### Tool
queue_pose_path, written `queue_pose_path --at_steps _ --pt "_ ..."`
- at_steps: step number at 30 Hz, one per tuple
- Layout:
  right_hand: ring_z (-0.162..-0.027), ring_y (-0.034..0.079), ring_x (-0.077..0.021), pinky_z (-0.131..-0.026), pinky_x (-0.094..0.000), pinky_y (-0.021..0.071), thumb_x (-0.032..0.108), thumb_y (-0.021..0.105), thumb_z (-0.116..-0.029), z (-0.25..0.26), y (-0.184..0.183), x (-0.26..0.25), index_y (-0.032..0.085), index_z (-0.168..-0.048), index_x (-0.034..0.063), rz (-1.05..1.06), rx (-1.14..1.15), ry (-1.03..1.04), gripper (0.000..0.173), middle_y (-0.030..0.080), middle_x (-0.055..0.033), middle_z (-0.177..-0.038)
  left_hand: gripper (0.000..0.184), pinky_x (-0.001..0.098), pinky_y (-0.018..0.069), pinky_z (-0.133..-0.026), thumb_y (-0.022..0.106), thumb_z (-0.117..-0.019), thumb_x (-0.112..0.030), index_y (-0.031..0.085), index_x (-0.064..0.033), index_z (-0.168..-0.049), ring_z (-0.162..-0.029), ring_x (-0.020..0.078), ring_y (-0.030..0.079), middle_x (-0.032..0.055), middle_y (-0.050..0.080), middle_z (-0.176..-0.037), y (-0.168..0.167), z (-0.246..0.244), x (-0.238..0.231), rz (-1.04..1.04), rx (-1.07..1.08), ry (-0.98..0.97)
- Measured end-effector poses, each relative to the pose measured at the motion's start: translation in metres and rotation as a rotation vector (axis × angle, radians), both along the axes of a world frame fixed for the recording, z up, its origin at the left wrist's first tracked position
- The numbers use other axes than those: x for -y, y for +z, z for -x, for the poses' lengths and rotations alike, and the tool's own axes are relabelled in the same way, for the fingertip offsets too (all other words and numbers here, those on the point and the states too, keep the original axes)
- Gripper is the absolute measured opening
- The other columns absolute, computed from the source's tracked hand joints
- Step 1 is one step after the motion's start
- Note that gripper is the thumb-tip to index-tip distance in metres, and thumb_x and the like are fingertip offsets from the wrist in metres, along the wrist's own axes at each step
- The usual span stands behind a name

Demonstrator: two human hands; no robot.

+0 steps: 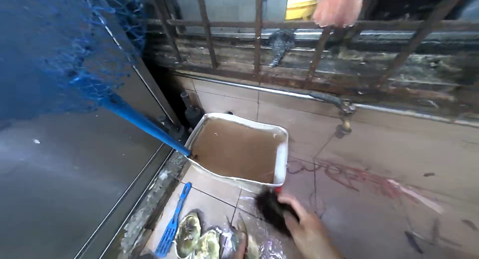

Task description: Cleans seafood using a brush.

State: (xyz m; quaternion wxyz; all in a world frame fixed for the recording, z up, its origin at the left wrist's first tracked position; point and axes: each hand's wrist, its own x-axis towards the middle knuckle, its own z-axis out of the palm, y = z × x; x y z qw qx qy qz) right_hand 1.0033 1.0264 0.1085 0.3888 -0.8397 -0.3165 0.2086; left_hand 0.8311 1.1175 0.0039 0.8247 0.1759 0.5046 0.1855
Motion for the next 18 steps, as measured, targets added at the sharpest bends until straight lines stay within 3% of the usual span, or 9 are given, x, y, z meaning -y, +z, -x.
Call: queue_pose_path --at_steps 1,3,5,7,9,11,13,15,18 --pt "-0.116 0.068 -0.025 -0.099 -0.0506 0.0565 0.013 0.055 -0.0998 -0.019 0.012 -0.03 0.062 -0.139 0.0158 -0.012 0.14 -0.02 0.04 0.069 -0.0092 -0.13 0.036 0.0305 0.0579 -0.06 0.044 -0.1098 -0.039 0.055 -0.0076 -0.124 -0.07 0.0139 0.066 0.0071 0.067 -0.094 0.009 0.006 -0.016 -0.051 0.027 0.024" --pt "-0.109 0.069 -0.0348 -0.091 -0.0557 0.0571 0.014 0.056 -0.1003 -0.061 0.02 -0.092 0.06 -0.143 0.0189 0.139 0.336 -0.025 0.043 0.069 -0.0167 -0.124 0.045 0.0309 0.0572 -0.056 0.034 -0.1104 -0.048 0.05 -0.0084 -0.124 -0.065 0.0142 0.065 0.0067 0.065 -0.087 0.033 0.01 -0.047 -0.152 0.05 0.084" --pt "-0.116 0.064 -0.0433 -0.094 -0.0616 0.0532 0.018 0.063 -0.0971 -0.097 0.01 -0.143 0.057 -0.144 0.0198 0.439 0.316 0.075 0.048 0.063 -0.0229 -0.132 0.065 0.0355 0.0586 -0.057 0.023 -0.1048 -0.066 0.052 -0.0108 -0.124 -0.067 0.0174 0.067 0.0076 0.067 -0.087 0.06 0.009 -0.074 -0.216 0.072 0.112" --pt "-0.124 0.061 -0.0411 -0.101 -0.0636 0.0473 0.023 0.062 -0.0978 -0.12 0.004 -0.167 0.061 -0.139 0.0172 0.6 0.141 0.243 0.041 0.063 -0.021 -0.134 0.077 0.0392 0.0588 -0.057 0.013 -0.0999 -0.075 0.054 -0.0124 -0.121 -0.069 0.02 0.069 0.0084 0.069 -0.087 0.086 0.002 -0.092 -0.212 0.058 0.126" --pt "-0.129 0.059 -0.0307 -0.108 -0.0563 0.046 0.018 0.059 -0.0993 -0.119 0.013 -0.162 0.066 -0.135 0.0176 0.434 0.008 0.293 0.037 0.065 -0.0127 -0.136 0.07 0.0409 0.059 -0.061 0.019 -0.1049 -0.067 0.057 -0.0107 -0.12 -0.074 0.0208 0.069 0.0089 0.069 -0.089 0.097 -0.004 -0.104 -0.206 0.04 0.126" --pt "-0.13 0.058 -0.019 -0.112 -0.0438 0.0464 0.015 0.059 -0.101 -0.098 0.036 -0.131 0.065 -0.135 0.0155 0.117 -0.128 0.311 0.035 0.064 -0.0062 -0.138 0.06 0.0396 0.0578 -0.062 0.028 -0.1079 -0.059 0.06 -0.009 -0.111 -0.071 0.0194 0.067 0.0077 0.067 -0.083 0.097 -0.013 -0.107 -0.195 0.022 0.122" --pt "-0.125 0.062 -0.0121 -0.109 -0.0369 0.051 0.01 0.06 -0.0981 -0.056 0.049 -0.095 0.068 -0.131 0.012 -0.157 -0.201 0.373 0.034 0.067 -0.0028 -0.134 0.056 0.0382 0.0583 -0.063 0.033 -0.1076 -0.058 0.062 -0.0099 -0.108 -0.071 0.0175 0.067 0.0064 0.067 -0.082 0.095 -0.024 -0.102 -0.203 0.024 0.129" --pt "-0.121 0.066 -0.0156 -0.107 -0.0418 0.0535 0.009 0.06 -0.0993 -0.021 0.04 -0.07 0.069 -0.131 0.0103 -0.222 -0.129 0.429 0.033 0.07 -0.0054 -0.13 0.059 0.0432 0.0614 -0.076 0.031 -0.1085 -0.055 0.063 -0.008 -0.121 -0.087 0.0203 0.071 0.0099 0.073 -0.098 0.099 -0.037 -0.09 -0.228 0.077 0.095" --pt "-0.112 0.071 -0.0235 -0.096 -0.0493 0.0579 0.013 0.056 -0.0992 -0.018 0.012 -0.051 0.069 -0.133 0.0164 -0.129 0.178 0.169 0.037 0.073 -0.0073 -0.124 0.058 0.0412 0.0589 -0.07 0.035 -0.1084 -0.055 0.063 -0.0061 -0.123 -0.083 0.0208 0.069 0.0114 0.07 -0.097 0.102 -0.05 -0.063 -0.226 -0.036 0.073"
